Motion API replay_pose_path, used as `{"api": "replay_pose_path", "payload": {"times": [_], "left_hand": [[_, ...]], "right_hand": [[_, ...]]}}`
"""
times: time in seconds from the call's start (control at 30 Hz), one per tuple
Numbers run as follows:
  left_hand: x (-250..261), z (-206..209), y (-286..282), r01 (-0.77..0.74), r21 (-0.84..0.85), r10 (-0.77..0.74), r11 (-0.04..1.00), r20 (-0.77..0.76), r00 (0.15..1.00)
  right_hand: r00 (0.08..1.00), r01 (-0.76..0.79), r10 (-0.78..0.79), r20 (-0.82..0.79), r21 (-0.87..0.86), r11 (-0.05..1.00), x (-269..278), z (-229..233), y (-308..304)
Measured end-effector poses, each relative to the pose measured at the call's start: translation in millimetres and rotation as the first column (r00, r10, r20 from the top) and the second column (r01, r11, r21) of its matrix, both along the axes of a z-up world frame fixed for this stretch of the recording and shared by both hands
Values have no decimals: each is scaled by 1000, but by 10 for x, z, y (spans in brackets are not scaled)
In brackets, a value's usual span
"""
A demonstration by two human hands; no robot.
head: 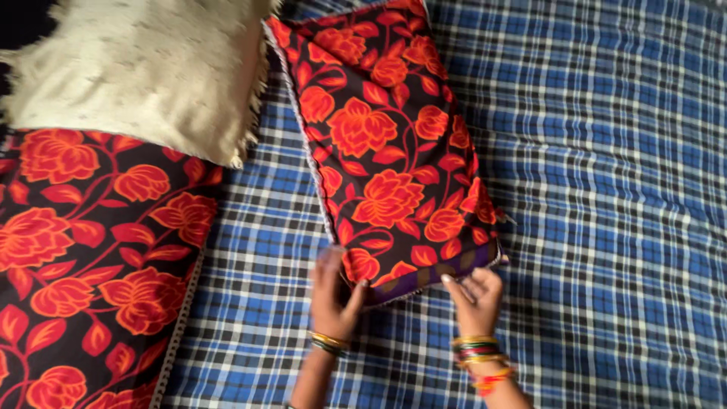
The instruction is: The person smoothes a blue-and-white plaid bedspread by hand, then places two red floral pillows onto the bed, inserting a white cushion into one of the floral pillowcases.
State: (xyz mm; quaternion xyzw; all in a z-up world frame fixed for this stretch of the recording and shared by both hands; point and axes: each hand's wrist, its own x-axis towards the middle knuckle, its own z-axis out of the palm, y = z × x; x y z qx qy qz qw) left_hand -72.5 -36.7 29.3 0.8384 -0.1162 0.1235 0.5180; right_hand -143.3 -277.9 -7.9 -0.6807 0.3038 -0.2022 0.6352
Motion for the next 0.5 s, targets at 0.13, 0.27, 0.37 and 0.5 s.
{"api": "replay_pose_path", "payload": {"times": [0.13,0.27,0.37,0.5], "left_hand": [[-118,23,-258,-138,-231,81,963,-240,967],[-129,-11,-177,-105,-253,48,962,-222,974],[69,-218,-152,-245,-304,129,921,-357,925],[192,-211,-206,-314,-547,69,776,-421,904]], "right_hand": [[978,2,128,-165,621,783,121,-245,-204],[980,-42,164,-114,686,726,323,-225,-95],[985,-121,174,12,764,633,398,-165,67],[997,-79,48,64,892,444,655,-53,248]]}}
